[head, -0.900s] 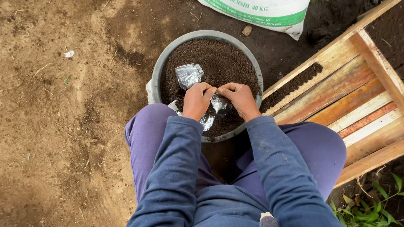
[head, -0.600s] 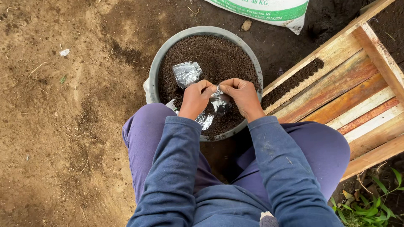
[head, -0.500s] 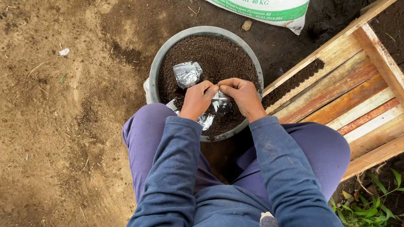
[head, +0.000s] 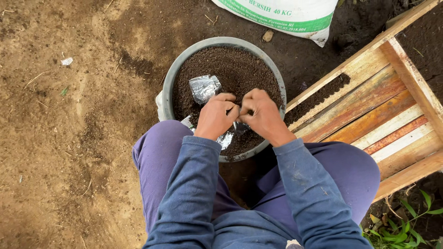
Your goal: The person scoops soil from a bucket, places it into small foil packets, and then places the filled packets into a wooden tray. The person repeats this process multiple times.
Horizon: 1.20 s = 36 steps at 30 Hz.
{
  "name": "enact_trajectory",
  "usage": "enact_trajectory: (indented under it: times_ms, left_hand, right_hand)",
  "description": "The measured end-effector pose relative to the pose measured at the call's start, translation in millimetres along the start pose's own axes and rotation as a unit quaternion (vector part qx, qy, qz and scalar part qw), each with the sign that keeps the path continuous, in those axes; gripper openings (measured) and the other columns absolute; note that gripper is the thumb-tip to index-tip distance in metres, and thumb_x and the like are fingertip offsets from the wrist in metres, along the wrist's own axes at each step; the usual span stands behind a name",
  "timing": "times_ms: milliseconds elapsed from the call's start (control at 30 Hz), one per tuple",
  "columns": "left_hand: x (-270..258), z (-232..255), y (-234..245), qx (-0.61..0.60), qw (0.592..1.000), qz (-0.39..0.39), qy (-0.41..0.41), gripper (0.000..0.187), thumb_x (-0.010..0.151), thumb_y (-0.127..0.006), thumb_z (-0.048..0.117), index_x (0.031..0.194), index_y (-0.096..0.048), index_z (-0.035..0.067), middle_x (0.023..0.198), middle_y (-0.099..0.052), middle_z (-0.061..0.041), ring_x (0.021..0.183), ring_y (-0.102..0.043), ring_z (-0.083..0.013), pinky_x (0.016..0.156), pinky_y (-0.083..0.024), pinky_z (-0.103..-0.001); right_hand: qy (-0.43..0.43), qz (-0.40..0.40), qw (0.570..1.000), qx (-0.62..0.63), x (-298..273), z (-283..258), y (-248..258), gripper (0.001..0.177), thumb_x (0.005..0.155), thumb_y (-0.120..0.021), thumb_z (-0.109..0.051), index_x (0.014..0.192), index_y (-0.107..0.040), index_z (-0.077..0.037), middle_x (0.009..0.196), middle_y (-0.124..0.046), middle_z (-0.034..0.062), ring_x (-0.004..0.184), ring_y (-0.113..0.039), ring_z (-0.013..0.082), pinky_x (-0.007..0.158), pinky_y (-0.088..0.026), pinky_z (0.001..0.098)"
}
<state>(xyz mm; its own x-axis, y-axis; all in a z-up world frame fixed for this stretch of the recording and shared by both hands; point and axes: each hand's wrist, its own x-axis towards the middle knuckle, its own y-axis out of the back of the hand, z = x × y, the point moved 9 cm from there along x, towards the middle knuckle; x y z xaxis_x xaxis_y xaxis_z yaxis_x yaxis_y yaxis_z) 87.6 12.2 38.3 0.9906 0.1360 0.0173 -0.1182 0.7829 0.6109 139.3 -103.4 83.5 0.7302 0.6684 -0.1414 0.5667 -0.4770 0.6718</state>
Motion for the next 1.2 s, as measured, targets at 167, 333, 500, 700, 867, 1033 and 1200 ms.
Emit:
enact_trajectory:
  times_ms: [167,333,500,700,867,1033,1200]
  left_hand:
    - [5,-66,-23,0.027,0.996,0.053,0.065,0.012,0.096,-0.071,0.011,0.095,-0.082,0.015,0.103,-0.077,-0.003,0.093,-0.079,-0.0314,0.081,-0.069,-0.048]
    - [2,-31,7,-0.143,0.984,0.078,0.075,0.02,0.099,-0.06,-0.004,0.094,-0.075,0.008,0.108,-0.072,-0.013,0.099,-0.075,-0.0446,0.075,-0.068,-0.057]
    - [8,-31,-8,-0.148,0.983,0.058,0.088,0.025,0.098,-0.054,0.001,0.093,-0.075,0.012,0.094,-0.074,-0.013,0.09,-0.076,-0.0432,0.069,-0.067,-0.055]
    - [9,-44,-37,-0.146,0.984,0.008,0.097,0.023,0.1,-0.054,0.0,0.111,-0.074,0.002,0.11,-0.07,-0.023,0.102,-0.074,-0.0451,0.077,-0.069,-0.057]
    - [5,-18,-35,-0.163,0.982,-0.029,0.095,0.024,0.103,-0.057,0.002,0.122,-0.07,-0.003,0.125,-0.067,-0.029,0.119,-0.069,-0.0514,0.09,-0.069,-0.064]
    - [9,-31,-60,-0.129,0.984,-0.058,0.105,0.039,0.104,-0.061,0.006,0.135,-0.06,-0.017,0.143,-0.054,-0.043,0.136,-0.054,-0.0618,0.104,-0.064,-0.07]
    - [9,-32,-59,-0.167,0.978,-0.063,0.111,0.049,0.103,-0.06,0.01,0.142,-0.054,-0.02,0.15,-0.044,-0.048,0.143,-0.043,-0.0658,0.111,-0.054,-0.076]
  right_hand:
    - [-0.034,0.117,0.992,-0.015,21,50,36,0.044,0.105,-0.061,-0.045,0.133,-0.06,-0.01,0.145,-0.048,0.0248,0.143,-0.038,0.046,0.117,-0.033,0.0692]
    - [-0.194,0.189,0.96,-0.067,43,134,11,0.068,0.117,-0.028,-0.052,0.163,-0.032,-0.003,0.166,-0.029,0.0295,0.156,-0.02,0.047,0.12,-0.026,0.0726]
    - [-0.127,0.109,0.973,-0.162,62,111,-59,0.079,0.091,-0.071,-0.066,0.152,-0.052,-0.021,0.148,-0.047,0.0151,0.139,-0.047,0.0422,0.1,-0.05,0.0703]
    - [-0.237,0.153,0.941,0.186,63,166,-48,0.054,0.088,-0.079,-0.05,0.13,-0.072,-0.017,0.122,-0.068,0.0156,0.118,-0.068,0.0379,0.092,-0.058,0.0528]
    - [-0.25,0.192,0.809,0.496,41,97,-15,0.072,0.098,-0.077,-0.042,0.149,-0.05,0.0,0.135,-0.064,0.0314,0.115,-0.073,0.0367,0.08,-0.066,0.0487]
    - [-0.244,0.124,0.87,0.411,15,-37,13,0.084,0.104,-0.061,-0.045,0.161,-0.024,0.004,0.167,-0.019,0.034,0.156,-0.008,0.0508,0.124,-0.013,0.072]
    - [-0.145,0.103,0.93,0.322,38,43,-7,0.036,0.112,-0.048,-0.035,0.122,-0.068,-0.007,0.103,-0.071,0.0151,0.087,-0.064,0.0186,0.068,-0.049,0.0381]
